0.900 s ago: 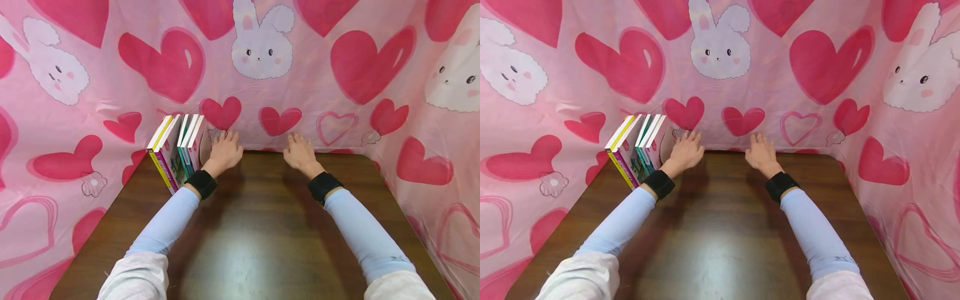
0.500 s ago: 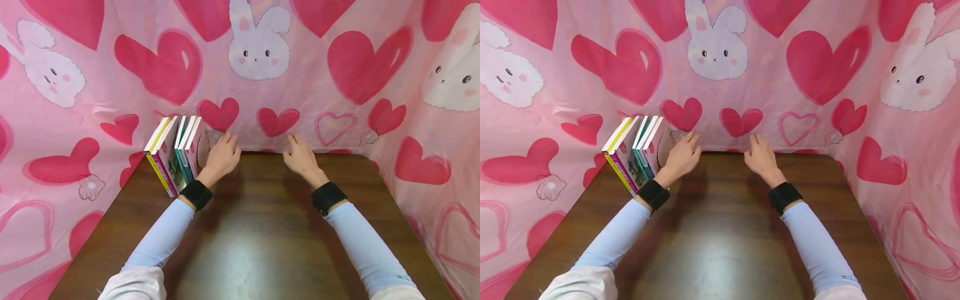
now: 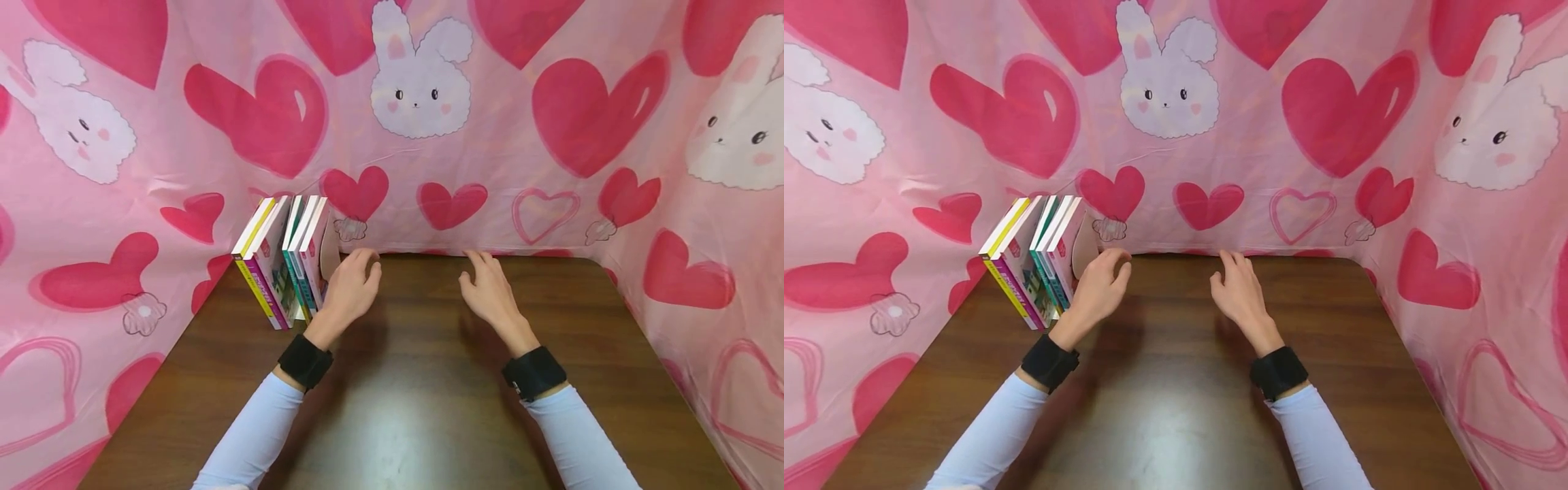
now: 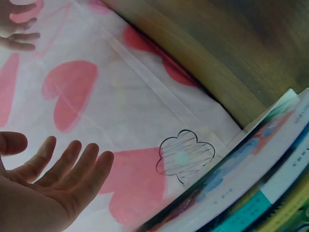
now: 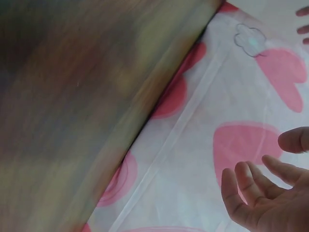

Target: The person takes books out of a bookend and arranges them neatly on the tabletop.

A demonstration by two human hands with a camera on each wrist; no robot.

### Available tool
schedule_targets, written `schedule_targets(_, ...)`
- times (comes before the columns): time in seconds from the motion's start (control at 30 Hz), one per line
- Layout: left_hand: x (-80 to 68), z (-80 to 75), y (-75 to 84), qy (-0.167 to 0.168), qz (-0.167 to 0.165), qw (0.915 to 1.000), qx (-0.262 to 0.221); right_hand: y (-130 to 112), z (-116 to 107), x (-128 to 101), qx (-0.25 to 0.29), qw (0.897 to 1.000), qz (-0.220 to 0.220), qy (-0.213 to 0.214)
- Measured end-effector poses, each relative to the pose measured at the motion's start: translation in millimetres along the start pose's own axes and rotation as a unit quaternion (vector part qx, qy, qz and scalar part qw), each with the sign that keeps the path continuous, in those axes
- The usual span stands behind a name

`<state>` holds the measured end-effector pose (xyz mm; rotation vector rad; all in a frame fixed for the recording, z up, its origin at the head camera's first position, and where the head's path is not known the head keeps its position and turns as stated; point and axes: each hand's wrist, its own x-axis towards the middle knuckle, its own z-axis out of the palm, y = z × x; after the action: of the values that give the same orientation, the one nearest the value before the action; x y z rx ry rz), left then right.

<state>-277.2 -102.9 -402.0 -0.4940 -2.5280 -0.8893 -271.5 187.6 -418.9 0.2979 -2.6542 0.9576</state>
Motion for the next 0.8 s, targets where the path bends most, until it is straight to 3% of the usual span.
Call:
schedule_targets(0.17, -15.4, -5.3, 2.5, 0.008, 0.004, 0.9998, -0.018, -5, -3, -18, 0.016, 1.0, 0.017, 0.008)
schedule_targets(0.43, -37.7, -14.4, 4.4, 0.02, -0.008, 0.9991, -0.037, -15, -9, -36, 0.033, 0.999, -0.005, 0.026)
schedule_targets(0.8, -65.1, -20.6, 2.0, 0.039, -0.015, 0.9974, -0.059, -22, -9, -52, 0.033, 0.999, 0.003, 0.042)
